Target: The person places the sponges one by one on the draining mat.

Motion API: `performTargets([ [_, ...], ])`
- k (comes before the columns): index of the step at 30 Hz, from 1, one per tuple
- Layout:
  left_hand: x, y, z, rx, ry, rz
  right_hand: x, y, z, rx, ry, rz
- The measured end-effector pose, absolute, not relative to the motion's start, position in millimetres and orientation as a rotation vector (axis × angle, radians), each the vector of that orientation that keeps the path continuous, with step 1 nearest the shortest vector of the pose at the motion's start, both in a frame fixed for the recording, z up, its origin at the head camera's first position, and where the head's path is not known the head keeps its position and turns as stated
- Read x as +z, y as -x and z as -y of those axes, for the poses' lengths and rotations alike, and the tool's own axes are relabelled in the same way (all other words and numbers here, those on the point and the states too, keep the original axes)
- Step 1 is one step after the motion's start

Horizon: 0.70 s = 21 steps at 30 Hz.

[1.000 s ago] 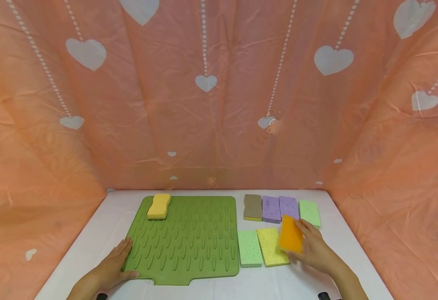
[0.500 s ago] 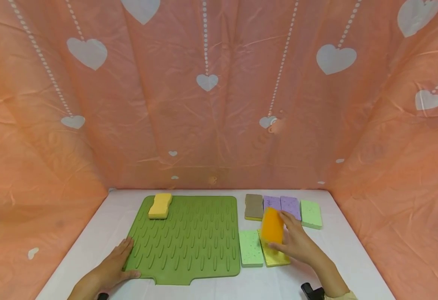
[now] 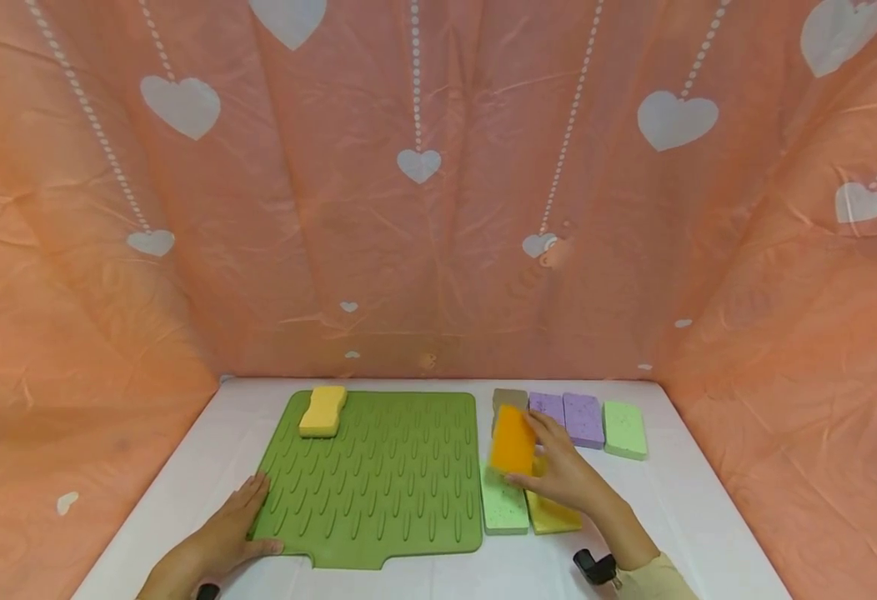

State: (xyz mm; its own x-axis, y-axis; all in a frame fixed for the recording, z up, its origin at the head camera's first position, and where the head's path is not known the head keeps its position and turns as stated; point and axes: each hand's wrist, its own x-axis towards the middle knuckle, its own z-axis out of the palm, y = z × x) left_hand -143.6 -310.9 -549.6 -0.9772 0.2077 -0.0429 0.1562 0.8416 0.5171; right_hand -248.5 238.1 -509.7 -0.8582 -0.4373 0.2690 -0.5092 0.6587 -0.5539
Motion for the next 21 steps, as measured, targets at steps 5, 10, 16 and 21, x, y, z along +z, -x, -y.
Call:
performTargets([
  [5, -555.1, 144.0, 313.2, 0.837, -0.281, -2.911, -512.0, 255.2, -224.6, 0.99, -0.834, 2.769],
  [10, -549.0, 145.3, 311.2, 0.855, -0.271, -2.863, -510.9, 262.9, -208.0, 0.99, -0.903, 2.781],
  [16, -550.2, 144.5, 311.5, 0.837, -0.265, -2.896, -507.7, 269.8, -188.0, 0.981, -0.956, 2.809],
  [21, -540.9, 142.4, 306.0, 0.802, -0.285, -2.915, -505.9, 273.3, -171.4, 0.95, -0.992, 2.831],
])
